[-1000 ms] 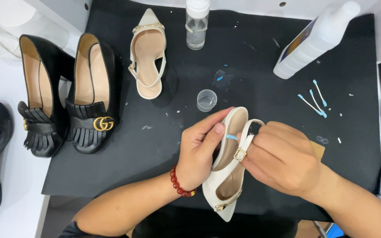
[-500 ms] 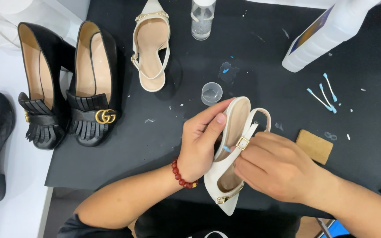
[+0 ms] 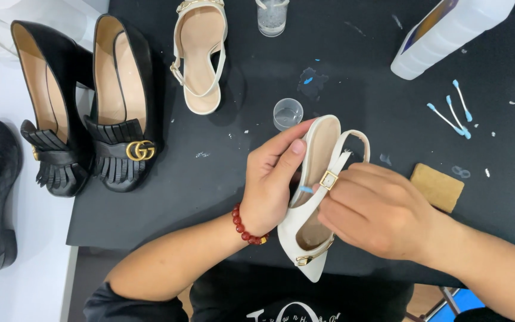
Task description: The recorder is using cotton swabs and a cleaning solution to remove dirt or stains from the edges and soles of high-heeled shoes at a workbench.
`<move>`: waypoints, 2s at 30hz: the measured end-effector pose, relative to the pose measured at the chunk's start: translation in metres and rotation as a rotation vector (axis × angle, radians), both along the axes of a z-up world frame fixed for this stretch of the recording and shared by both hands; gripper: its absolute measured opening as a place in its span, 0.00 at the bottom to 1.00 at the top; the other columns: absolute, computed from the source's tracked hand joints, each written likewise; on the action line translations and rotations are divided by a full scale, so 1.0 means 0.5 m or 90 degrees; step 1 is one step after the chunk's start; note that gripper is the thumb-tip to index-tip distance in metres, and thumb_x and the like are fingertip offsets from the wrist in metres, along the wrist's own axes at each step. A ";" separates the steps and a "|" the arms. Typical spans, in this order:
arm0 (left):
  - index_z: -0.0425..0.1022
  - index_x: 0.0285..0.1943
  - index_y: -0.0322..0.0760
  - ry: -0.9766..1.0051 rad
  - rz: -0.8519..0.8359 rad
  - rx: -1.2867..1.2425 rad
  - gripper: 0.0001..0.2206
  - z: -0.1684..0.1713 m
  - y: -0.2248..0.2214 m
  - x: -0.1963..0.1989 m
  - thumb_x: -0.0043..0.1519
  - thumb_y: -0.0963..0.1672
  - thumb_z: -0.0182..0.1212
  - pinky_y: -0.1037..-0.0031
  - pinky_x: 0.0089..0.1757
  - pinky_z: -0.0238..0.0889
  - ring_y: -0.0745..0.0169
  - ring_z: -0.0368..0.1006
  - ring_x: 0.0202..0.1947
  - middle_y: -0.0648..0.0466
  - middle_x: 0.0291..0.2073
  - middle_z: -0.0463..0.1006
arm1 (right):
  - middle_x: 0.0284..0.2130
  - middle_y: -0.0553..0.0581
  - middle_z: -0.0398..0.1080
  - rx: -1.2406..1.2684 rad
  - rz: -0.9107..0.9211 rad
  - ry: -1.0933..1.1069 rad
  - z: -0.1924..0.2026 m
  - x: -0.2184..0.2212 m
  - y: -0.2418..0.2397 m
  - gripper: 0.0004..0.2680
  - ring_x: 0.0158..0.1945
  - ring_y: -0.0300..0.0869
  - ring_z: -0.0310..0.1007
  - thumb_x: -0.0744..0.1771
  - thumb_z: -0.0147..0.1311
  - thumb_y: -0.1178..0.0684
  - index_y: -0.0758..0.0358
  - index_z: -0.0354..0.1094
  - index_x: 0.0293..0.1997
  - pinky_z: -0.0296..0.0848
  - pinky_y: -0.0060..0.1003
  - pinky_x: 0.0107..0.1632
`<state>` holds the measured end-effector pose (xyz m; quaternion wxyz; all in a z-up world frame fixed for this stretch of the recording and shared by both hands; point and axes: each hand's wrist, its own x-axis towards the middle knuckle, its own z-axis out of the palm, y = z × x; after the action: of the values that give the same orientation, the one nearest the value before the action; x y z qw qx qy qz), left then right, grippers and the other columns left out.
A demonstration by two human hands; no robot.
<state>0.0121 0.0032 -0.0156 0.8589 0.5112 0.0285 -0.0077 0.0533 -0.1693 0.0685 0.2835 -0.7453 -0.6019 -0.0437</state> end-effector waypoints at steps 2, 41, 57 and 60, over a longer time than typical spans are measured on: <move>0.71 0.69 0.27 0.008 -0.004 -0.014 0.19 -0.003 0.001 0.001 0.74 0.46 0.52 0.77 0.48 0.72 0.69 0.77 0.48 0.50 0.52 0.81 | 0.30 0.58 0.68 0.029 -0.028 -0.014 0.001 0.001 0.002 0.07 0.33 0.49 0.74 0.59 0.62 0.59 0.70 0.69 0.32 0.73 0.43 0.36; 0.70 0.67 0.27 0.200 -0.050 -0.241 0.18 -0.004 0.002 0.009 0.75 0.46 0.45 0.74 0.47 0.68 0.67 0.75 0.44 0.50 0.47 0.79 | 0.28 0.50 0.66 -0.042 -0.009 -0.125 -0.010 -0.004 0.002 0.09 0.32 0.41 0.65 0.60 0.58 0.55 0.67 0.74 0.38 0.60 0.38 0.31; 0.72 0.66 0.29 0.209 -0.035 -0.227 0.18 -0.018 -0.001 0.012 0.75 0.47 0.49 0.76 0.45 0.67 0.70 0.73 0.42 0.52 0.45 0.79 | 0.27 0.53 0.66 -0.059 -0.013 -0.025 -0.016 -0.004 0.016 0.07 0.31 0.43 0.66 0.59 0.58 0.55 0.67 0.71 0.33 0.64 0.38 0.31; 0.72 0.66 0.29 0.222 -0.039 -0.207 0.18 -0.019 0.001 0.013 0.74 0.47 0.48 0.76 0.45 0.67 0.70 0.74 0.43 0.52 0.45 0.79 | 0.27 0.54 0.66 -0.056 -0.017 -0.030 -0.016 -0.001 0.012 0.07 0.31 0.44 0.66 0.58 0.59 0.56 0.67 0.71 0.33 0.66 0.39 0.31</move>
<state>0.0185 0.0036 -0.0249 0.9115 0.3576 0.1590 -0.1263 0.0526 -0.1631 0.0606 0.2351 -0.7640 -0.5996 -0.0386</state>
